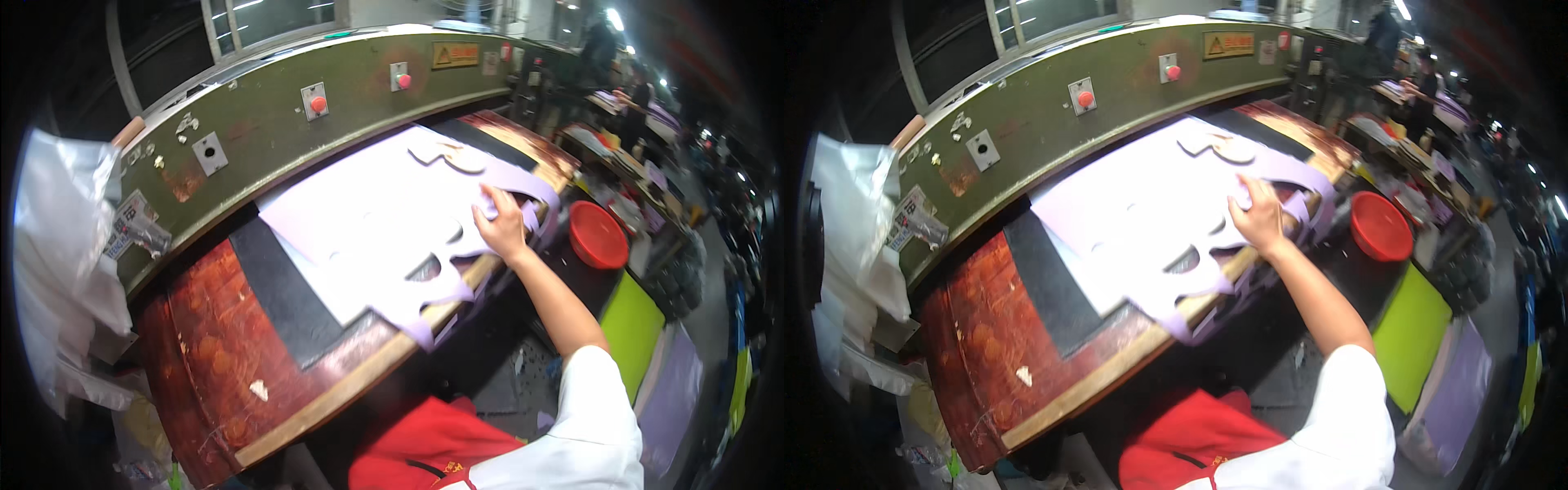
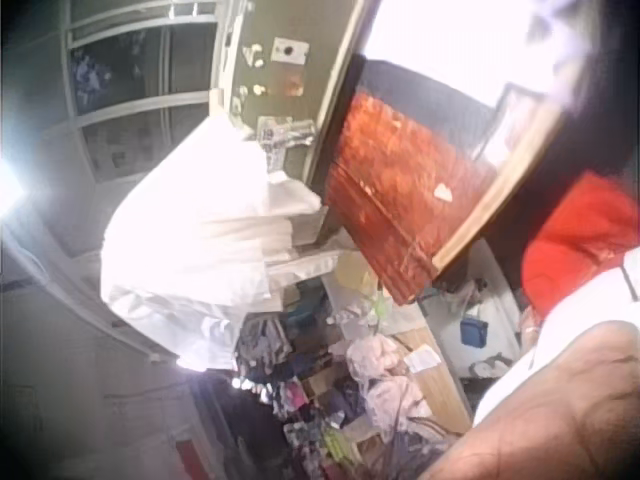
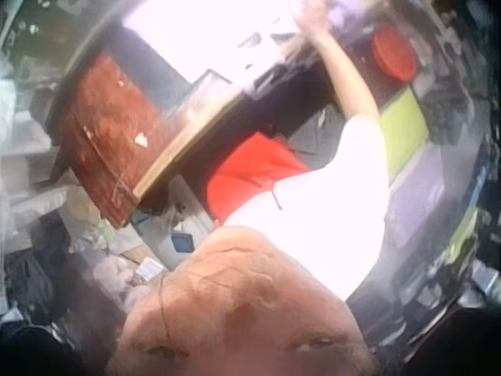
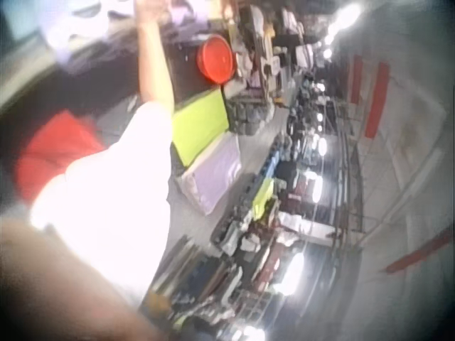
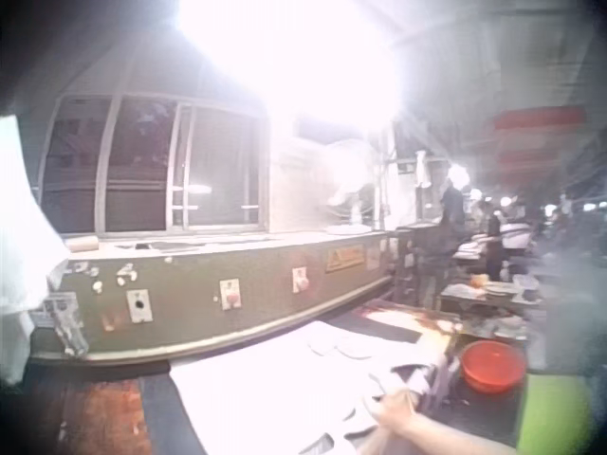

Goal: The person writes on a plastic bag with a marker, then moves around a workshop to gather materials. They handle a black sheet, a purple stencil, and a white board, placing them on a work surface.

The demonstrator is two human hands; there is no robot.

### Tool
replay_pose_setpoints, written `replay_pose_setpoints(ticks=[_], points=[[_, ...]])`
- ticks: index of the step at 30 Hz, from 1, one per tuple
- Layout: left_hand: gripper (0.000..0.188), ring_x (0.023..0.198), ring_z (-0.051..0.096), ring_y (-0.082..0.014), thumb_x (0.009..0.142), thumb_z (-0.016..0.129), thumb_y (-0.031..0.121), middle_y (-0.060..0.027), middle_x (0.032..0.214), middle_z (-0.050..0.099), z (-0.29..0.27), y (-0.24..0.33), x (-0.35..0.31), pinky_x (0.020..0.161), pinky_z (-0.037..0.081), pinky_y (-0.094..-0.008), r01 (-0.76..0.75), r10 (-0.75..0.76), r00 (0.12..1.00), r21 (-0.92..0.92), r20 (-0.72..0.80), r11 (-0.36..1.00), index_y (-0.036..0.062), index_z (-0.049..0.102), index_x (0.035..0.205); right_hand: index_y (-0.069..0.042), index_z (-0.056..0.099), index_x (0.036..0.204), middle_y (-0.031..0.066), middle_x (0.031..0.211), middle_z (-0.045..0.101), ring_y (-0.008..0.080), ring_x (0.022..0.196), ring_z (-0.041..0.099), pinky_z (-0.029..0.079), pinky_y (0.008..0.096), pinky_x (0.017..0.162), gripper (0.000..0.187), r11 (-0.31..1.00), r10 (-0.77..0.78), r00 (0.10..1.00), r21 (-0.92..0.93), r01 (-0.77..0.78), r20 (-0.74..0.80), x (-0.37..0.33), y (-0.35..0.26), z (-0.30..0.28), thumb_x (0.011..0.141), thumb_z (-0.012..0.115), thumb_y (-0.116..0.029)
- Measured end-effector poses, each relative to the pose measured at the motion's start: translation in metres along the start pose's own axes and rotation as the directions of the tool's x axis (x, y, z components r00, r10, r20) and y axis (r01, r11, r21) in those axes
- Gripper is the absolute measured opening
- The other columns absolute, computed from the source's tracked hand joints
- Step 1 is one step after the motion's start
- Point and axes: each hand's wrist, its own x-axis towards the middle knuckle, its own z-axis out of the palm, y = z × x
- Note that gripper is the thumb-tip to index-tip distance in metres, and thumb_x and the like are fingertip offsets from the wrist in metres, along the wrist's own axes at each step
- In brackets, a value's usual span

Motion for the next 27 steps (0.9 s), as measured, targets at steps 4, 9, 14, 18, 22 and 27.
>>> replay_pose_setpoints(ticks=[4,9,14,18,22,27], points=[[0.024,0.089,0.06,-0.0158,0.093,0.051,0.025,-0.0089,0.098,0.064,-0.008,-0.01,-0.027,0.077,0.052,-0.0341,0.282,-0.319,0.919,-0.177,-0.234,0.943,0.0071,0.063,0.104,-0.006,0.048,0.13,0.0275,0.121,0.05,0.0434,0.114,0.044,0.037,0.0455,0.1,0.078,0.936,0.187,0.96,-0.334,-0.109,0.211,0.078,0.119,0.093,0.067,0.074,-0.044],[0.022,0.085,0.06,-0.0133,0.093,0.051,0.022,-0.0082,0.094,0.065,0.049,-0.027,-0.156,0.075,0.052,-0.0315,0.395,-0.491,0.831,-0.344,-0.261,0.852,0.0064,0.063,0.103,-0.004,0.062,0.112,0.0252,0.12,0.053,0.039,0.113,0.048,0.04,0.0473,0.093,0.067,0.964,0.007,0.913,-0.246,0.103,0.408,0.093,0.205,0.143,0.064,0.075,-0.049],[0.02,0.061,0.058,-0.0148,0.094,0.051,0.022,-0.0054,0.07,0.062,0.104,-0.008,-0.197,0.055,0.048,-0.0328,0.145,-0.335,0.765,-0.36,-0.55,0.922,0.0071,0.063,0.091,0.002,0.057,0.118,0.017,0.115,0.061,0.0269,0.102,0.059,0.046,0.0368,0.092,0.053,0.991,-0.034,0.82,0.126,-0.047,0.571,0.116,0.241,0.162,0.072,0.075,-0.018],[0.02,0.078,0.066,-0.0231,0.086,0.058,0.022,-0.0101,0.087,0.069,0.128,0.01,-0.204,0.072,0.052,-0.0343,0.221,-0.446,0.617,-0.401,-0.649,0.889,0.0085,0.066,0.099,0.002,0.048,0.126,0.0165,0.12,0.056,0.0254,0.108,0.054,0.041,0.0359,0.096,0.061,0.914,-0.003,0.907,0.369,-0.169,0.422,0.114,0.198,0.153,0.072,0.072,-0.013],[0.022,0.085,0.065,-0.0288,0.084,0.056,0.021,-0.0105,0.094,0.069,0.179,-0.017,-0.249,0.078,0.051,-0.037,0.259,-0.523,0.558,-0.463,-0.645,0.848,0.0114,0.068,0.099,0.001,0.053,0.121,0.0153,0.109,0.06,0.0253,0.097,0.057,0.044,0.0372,0.085,0.049,0.892,-0.158,0.942,0.452,0.007,0.297,0.069,0.084,0.075,0.077,0.067,-0.017],[0.022,0.079,0.065,-0.0254,0.082,0.053,0.021,-0.0094,0.084,0.068,0.254,-0.111,-0.302,0.073,0.051,-0.035,0.401,-0.578,0.541,-0.416,-0.611,0.816,0.0126,0.068,0.094,-0.002,0.059,0.114,0.0137,0.096,0.065,0.0252,0.083,0.061,0.049,0.0389,0.072,0.036,0.718,-0.585,0.679,0.672,0.18,0.443,-0.031,-0.117,-0.028,0.084,0.06,-0.021]])
